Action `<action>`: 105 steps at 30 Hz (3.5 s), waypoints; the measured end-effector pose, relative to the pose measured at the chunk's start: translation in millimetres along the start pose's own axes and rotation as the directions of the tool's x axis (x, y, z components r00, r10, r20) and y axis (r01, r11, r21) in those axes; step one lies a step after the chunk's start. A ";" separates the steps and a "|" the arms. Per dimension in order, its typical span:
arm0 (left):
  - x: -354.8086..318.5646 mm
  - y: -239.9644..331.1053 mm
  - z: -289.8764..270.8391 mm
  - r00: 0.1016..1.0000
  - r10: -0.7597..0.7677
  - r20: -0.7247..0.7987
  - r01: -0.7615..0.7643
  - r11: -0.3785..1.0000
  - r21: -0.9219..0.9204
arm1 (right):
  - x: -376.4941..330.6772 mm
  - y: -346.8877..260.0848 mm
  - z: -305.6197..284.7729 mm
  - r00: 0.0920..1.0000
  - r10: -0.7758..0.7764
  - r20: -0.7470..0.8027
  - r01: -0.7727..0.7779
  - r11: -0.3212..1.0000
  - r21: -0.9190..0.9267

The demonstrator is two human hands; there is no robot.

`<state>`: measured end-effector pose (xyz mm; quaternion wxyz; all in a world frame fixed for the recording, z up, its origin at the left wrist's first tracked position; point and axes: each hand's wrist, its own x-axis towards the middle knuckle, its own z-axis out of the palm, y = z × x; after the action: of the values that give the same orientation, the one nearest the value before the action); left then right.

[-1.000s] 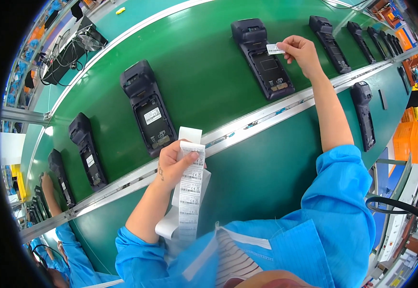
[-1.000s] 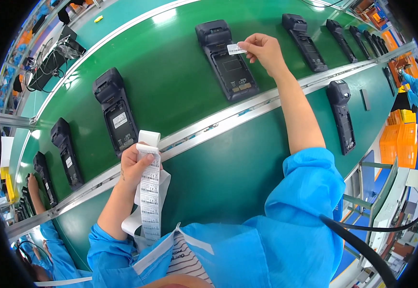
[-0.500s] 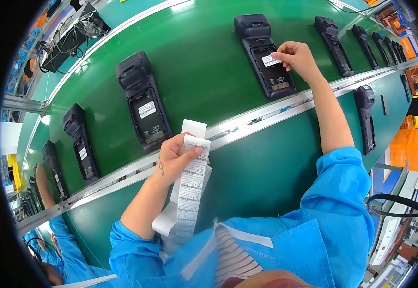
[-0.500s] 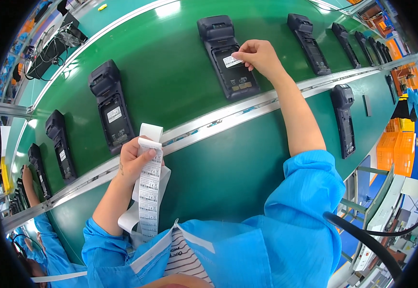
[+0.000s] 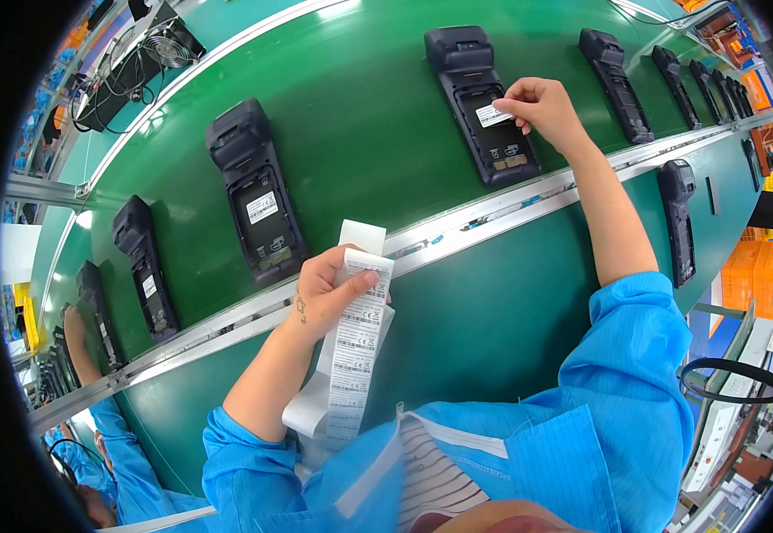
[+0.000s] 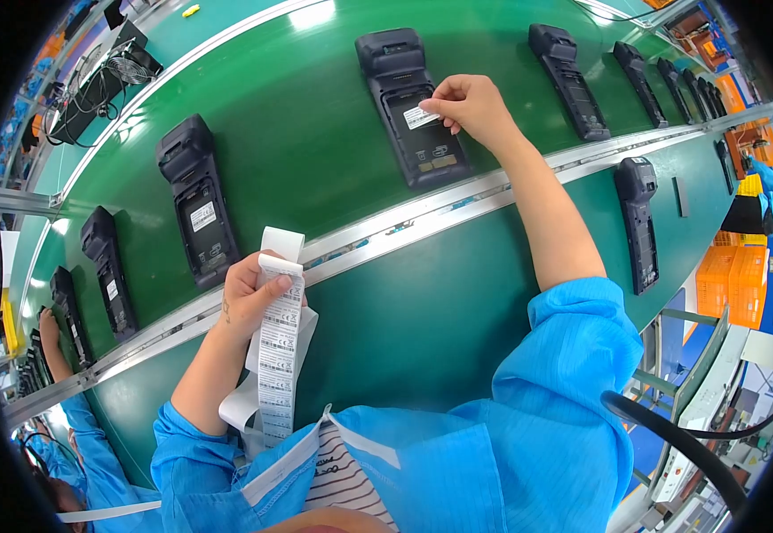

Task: The person peels identification labels from a label strip and applies them by hand to the back of handheld electronic devices on a production line.

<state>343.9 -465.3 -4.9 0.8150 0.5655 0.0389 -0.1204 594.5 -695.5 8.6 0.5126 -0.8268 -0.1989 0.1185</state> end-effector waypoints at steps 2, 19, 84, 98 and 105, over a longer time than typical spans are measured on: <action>0.6 -0.4 0.8 1.000 -0.001 0.001 0.001 1.000 -0.005 | 0.3 -0.5 1.0 0.999 -0.004 0.038 0.004 1.000 0.011; 12.1 -8.8 7.8 0.991 -0.011 0.135 0.027 0.993 -0.115 | -15.5 -51.5 33.8 0.987 -0.155 0.037 0.139 0.729 -0.670; 54.8 -24.9 59.6 0.920 0.372 -0.122 -0.237 0.778 0.581 | -69.1 -24.9 60.8 0.862 -0.069 0.502 -0.226 0.835 0.502; 67.3 -20.6 75.3 0.989 0.140 -0.056 -0.112 0.931 0.348 | -43.2 -8.5 34.1 0.987 -0.115 -0.110 0.151 0.894 0.423; 75.4 -18.4 79.2 0.996 0.082 -0.034 -0.072 0.974 0.217 | 18.1 21.2 1.6 0.968 0.077 0.239 -0.109 0.986 0.124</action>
<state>406.7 -556.6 -8.5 0.7520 0.6539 0.0211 -0.0801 614.4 -694.5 -10.9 0.5347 -0.7788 -0.2101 0.2519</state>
